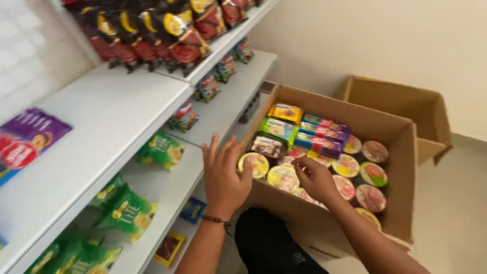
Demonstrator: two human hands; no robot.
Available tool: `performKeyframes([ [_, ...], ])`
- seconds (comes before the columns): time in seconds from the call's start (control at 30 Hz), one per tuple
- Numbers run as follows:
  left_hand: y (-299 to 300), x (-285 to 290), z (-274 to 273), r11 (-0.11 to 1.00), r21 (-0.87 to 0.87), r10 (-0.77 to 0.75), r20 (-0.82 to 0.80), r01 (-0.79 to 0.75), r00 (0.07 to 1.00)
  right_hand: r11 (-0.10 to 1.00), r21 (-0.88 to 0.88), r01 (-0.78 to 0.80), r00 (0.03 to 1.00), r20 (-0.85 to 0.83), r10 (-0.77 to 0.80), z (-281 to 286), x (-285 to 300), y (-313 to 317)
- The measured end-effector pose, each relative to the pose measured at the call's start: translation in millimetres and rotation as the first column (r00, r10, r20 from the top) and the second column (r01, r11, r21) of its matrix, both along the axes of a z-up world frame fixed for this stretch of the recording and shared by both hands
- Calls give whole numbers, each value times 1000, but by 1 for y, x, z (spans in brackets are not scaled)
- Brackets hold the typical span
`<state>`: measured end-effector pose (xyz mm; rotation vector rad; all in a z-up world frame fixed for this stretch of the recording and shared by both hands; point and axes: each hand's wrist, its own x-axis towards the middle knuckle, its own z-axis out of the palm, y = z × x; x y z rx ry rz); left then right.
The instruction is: The person takes snack packages from a box and places them onto a shelf in a store aisle.
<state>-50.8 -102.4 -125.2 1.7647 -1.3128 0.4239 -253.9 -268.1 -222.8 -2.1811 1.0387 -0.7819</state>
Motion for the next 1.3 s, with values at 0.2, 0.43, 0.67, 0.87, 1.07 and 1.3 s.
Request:
performKeyframes([
  [0.2, -66, -63, -71, 938, 194, -273, -100, 288, 957, 980, 134, 148, 964, -240, -112, -24, -73, -19],
  [0.43, -123, -100, -137, 881, 352, -326, -32, 316, 945, 963, 133, 233, 930, -321, -181, -70, -74, -46],
  [0.67, -120, -106, -120, 755, 615, -243, -55, 225, 968, 856, 459, 238, 955, -273, -118, -60, -80, -93],
  [0.87, -119, -108, -109, 681, 699, -221, -88, 218, 971, 843, 359, 402, 891, -366, -269, -94, -94, -196],
  [1.07, -121, -106, -122, 728, 644, -257, -59, 233, 965, 718, 471, 512, 857, -342, -386, -91, -78, -214],
  [1.3, -123, -107, -118, 704, 678, -237, -53, 209, 970, 661, 502, 558, 829, -360, -427, -84, -71, -209],
])
